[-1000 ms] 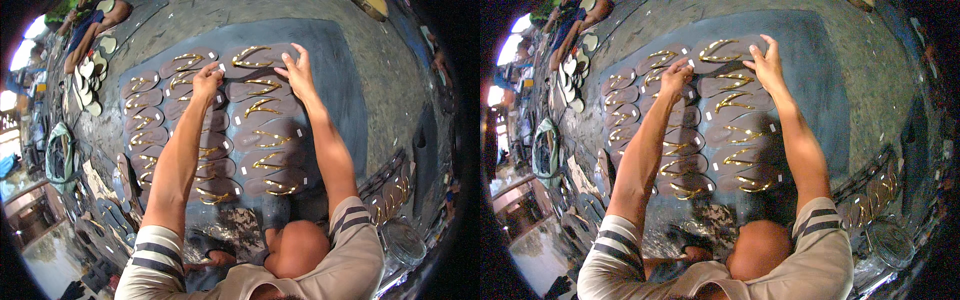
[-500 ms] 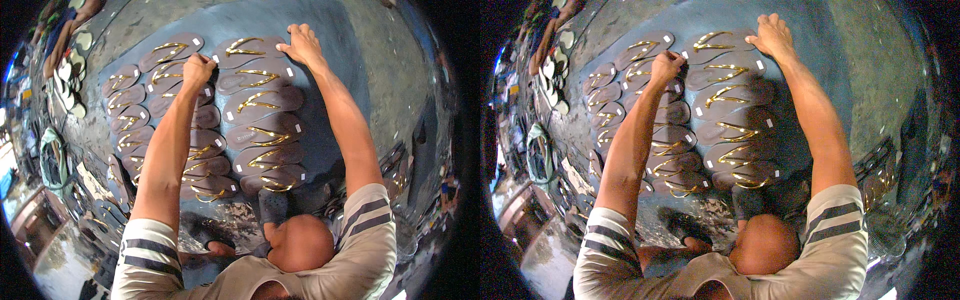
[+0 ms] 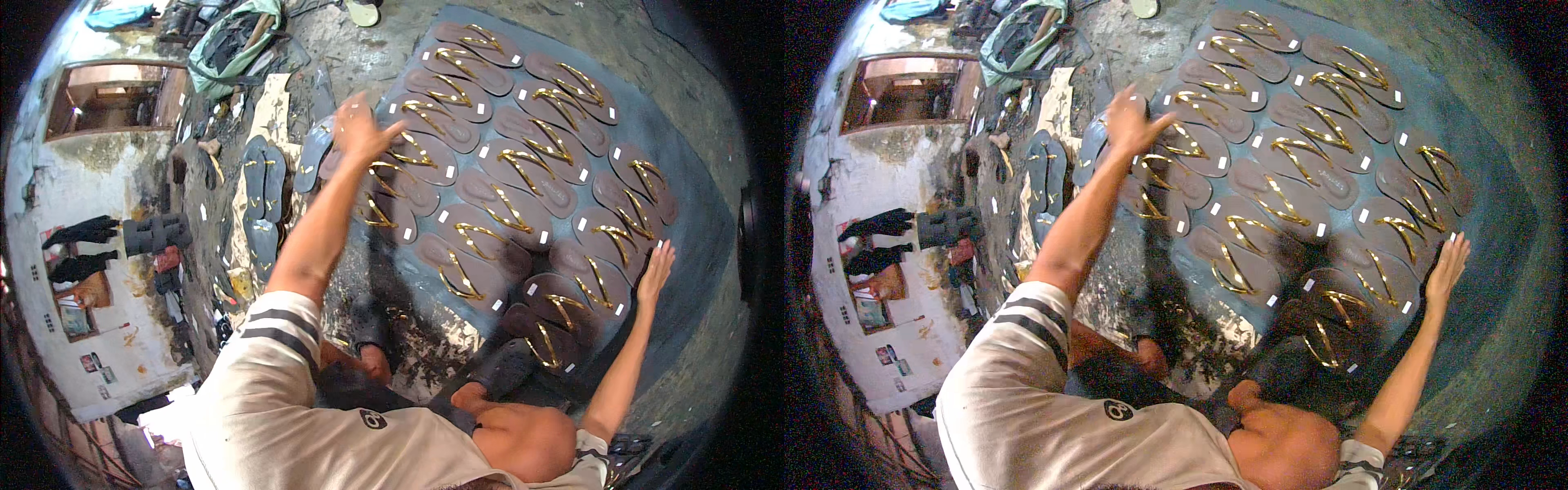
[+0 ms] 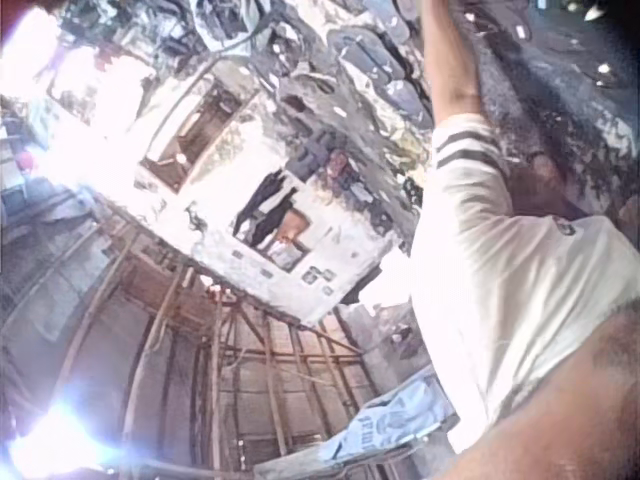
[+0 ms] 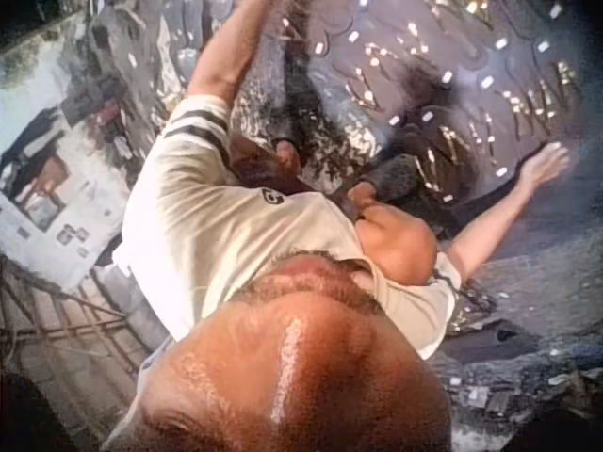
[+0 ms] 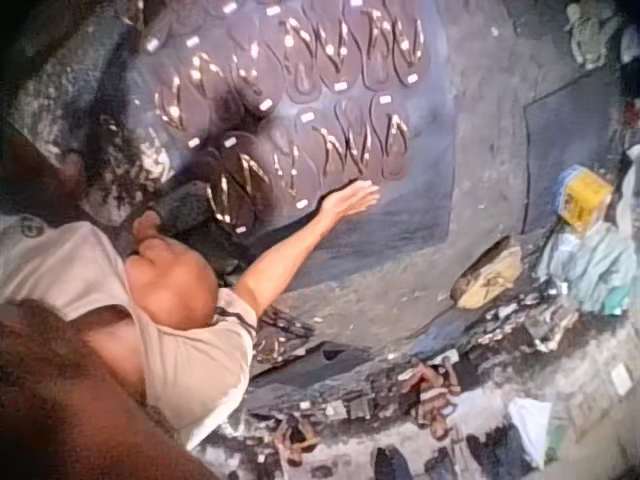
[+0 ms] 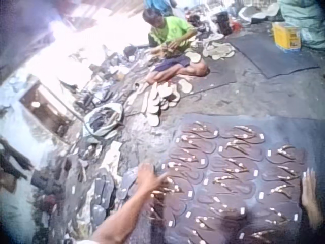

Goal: The person sits on the floor and repeatedly picks up flip-flop soles and straps, attaching them together by hand. They place the assembled pairs onto a growing pile on the floor. The person briefly stands and walks around before returning to the task.

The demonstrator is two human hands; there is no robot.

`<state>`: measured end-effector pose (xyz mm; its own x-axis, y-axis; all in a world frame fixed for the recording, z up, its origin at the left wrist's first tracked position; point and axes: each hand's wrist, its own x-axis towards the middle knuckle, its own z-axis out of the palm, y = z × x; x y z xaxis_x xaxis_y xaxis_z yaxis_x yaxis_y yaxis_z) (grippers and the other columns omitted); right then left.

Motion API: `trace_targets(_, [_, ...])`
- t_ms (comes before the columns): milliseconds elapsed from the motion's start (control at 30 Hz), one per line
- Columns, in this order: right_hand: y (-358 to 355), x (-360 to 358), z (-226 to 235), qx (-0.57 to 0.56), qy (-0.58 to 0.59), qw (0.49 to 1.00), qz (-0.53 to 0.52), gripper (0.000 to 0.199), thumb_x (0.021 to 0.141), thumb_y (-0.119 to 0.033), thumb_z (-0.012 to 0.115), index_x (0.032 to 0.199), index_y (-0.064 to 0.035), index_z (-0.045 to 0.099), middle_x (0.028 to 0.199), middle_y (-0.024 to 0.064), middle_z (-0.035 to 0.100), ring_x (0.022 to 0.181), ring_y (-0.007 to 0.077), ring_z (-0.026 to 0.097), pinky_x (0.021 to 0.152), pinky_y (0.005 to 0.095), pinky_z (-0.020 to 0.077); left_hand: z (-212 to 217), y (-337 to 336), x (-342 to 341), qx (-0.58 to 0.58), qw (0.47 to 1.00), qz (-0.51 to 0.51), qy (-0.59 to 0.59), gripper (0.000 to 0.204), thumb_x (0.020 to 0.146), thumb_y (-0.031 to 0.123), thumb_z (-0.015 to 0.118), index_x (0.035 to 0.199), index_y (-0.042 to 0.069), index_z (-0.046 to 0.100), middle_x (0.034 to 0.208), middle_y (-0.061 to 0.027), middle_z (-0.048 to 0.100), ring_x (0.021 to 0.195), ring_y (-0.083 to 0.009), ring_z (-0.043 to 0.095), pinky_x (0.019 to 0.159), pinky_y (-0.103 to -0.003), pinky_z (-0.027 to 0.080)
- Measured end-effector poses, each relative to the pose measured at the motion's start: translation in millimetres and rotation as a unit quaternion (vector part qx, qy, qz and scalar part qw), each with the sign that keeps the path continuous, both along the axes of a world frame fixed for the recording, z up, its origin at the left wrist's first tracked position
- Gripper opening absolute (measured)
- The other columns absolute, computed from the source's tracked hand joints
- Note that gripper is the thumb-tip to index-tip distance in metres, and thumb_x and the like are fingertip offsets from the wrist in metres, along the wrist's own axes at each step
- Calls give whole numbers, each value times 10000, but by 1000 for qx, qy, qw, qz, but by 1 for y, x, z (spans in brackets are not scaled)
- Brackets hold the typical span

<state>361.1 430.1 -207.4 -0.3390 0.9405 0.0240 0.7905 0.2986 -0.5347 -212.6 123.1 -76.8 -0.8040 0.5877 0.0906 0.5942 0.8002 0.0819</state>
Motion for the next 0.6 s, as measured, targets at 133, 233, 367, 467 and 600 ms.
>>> trace_targets(133, [-30,-37,12,72,165,975,-130,532,1022,-386,378,1388,-5,439,1463,231,378,1357,365,342,1129,441,230,10,-154,-65,-64,987,69,-129,895,755,385,766,1442,83,278,1217,-243,581,1145,-362,564,962,-454,448])
trace_targets(233, [-60,-97,82,83,226,966,-96,473,1014,-333,443,1333,12,493,1351,199,515,1277,293,451,1079,401,328,33,-135,-42,164,956,94,-226,619,844,299,674,1344,38,420,1098,-196,650,954,-315,662,794,-401,541])
trace_targets(367, [-113,-186,156,9,239,969,63,396,996,-251,509,1291,13,523,1292,152,562,1223,243,512,1060,359,368,90,-78,31,401,597,58,-692,380,940,233,564,1218,-17,496,1089,-145,649,869,-236,688,704,-353,575])
trace_targets(467, [-160,-228,180,-135,386,895,176,409,981,-177,539,1337,16,478,1320,140,543,1213,217,515,1048,340,373,79,-76,68,362,634,-11,-683,425,961,181,561,1321,5,418,1079,-152,651,829,-263,696,690,-358,578])
trace_targets(600, [-168,-200,172,-109,357,918,133,414,996,-212,514,1343,11,476,1323,143,527,1223,229,501,1054,349,368,35,-123,47,234,794,2,-562,444,959,304,593,1304,37,509,1023,-109,658,1027,-207,623,694,-341,565])
